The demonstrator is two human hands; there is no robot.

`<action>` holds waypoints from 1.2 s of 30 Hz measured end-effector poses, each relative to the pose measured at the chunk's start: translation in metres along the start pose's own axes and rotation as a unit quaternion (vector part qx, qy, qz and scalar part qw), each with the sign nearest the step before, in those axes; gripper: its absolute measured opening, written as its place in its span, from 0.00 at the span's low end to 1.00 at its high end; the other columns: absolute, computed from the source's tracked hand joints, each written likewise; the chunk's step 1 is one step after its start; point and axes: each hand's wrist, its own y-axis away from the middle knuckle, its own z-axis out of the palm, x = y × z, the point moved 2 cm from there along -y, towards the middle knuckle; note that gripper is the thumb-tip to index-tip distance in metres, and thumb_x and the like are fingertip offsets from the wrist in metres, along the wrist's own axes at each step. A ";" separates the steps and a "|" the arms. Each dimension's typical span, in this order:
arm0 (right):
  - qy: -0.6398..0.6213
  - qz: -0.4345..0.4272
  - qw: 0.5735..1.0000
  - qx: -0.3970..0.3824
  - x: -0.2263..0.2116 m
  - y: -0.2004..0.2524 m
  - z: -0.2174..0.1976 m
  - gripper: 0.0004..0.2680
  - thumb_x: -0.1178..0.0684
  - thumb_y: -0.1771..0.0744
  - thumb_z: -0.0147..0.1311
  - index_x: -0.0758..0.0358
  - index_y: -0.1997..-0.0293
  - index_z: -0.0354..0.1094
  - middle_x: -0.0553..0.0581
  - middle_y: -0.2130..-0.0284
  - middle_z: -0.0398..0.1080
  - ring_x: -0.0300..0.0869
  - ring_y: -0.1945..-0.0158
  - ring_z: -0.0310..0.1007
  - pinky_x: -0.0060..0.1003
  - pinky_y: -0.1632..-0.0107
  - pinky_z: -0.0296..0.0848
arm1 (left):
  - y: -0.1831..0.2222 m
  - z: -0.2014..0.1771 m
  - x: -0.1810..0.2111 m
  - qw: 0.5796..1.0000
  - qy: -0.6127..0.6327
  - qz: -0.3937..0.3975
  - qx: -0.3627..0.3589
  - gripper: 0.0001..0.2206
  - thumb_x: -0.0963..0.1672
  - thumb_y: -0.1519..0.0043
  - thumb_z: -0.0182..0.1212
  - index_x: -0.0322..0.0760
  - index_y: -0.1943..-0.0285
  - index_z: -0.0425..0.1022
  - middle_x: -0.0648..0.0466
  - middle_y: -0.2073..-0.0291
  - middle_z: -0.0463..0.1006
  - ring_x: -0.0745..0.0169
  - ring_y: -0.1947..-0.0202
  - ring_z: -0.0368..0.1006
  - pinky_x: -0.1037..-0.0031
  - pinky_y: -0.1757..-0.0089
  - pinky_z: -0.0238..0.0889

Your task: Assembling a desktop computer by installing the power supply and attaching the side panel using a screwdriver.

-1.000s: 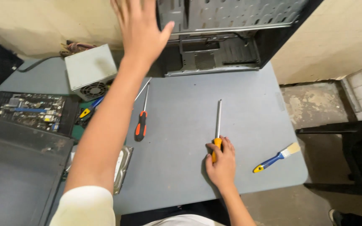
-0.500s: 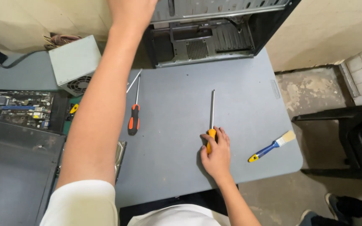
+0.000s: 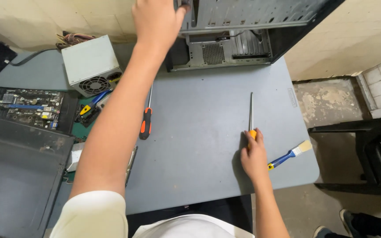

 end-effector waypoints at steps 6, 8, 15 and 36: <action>-0.446 0.089 0.880 0.140 0.006 0.030 -0.044 0.19 0.69 0.35 0.49 0.71 0.36 0.60 0.67 0.44 0.68 0.54 0.42 0.75 0.40 0.39 0.75 | 0.052 -0.114 0.067 0.998 0.003 -0.030 -0.052 0.37 0.33 0.47 0.59 0.57 0.27 0.65 0.55 0.34 0.59 0.41 0.45 0.62 0.57 0.78 0.72; -0.483 0.118 0.852 0.163 0.008 0.039 -0.061 0.21 0.66 0.36 0.45 0.68 0.32 0.58 0.71 0.44 0.67 0.54 0.49 0.74 0.42 0.44 0.76 | 0.080 -0.128 0.082 0.999 -0.006 -0.023 -0.043 0.39 0.32 0.50 0.57 0.56 0.28 0.66 0.54 0.34 0.59 0.40 0.47 0.63 0.58 0.78 0.71; -0.747 0.074 0.658 0.051 0.032 0.045 -0.085 0.28 0.50 0.31 0.49 0.49 0.20 0.42 0.78 0.37 0.58 0.37 0.69 0.65 0.24 0.69 0.66 | 0.184 -0.136 0.100 0.994 0.056 -0.094 -0.018 0.37 0.39 0.37 0.72 0.52 0.20 0.56 0.35 0.28 0.51 0.34 0.44 0.70 0.55 0.47 0.72; -0.643 0.123 0.755 0.040 0.131 0.050 -0.034 0.16 0.44 0.28 0.45 0.41 0.30 0.57 0.64 0.54 0.62 0.46 0.64 0.67 0.29 0.72 0.66 | 0.406 -0.049 0.059 0.973 0.214 -0.011 0.087 0.42 0.35 0.56 0.64 0.77 0.35 0.63 0.27 0.38 0.62 0.35 0.68 0.76 0.59 0.68 0.77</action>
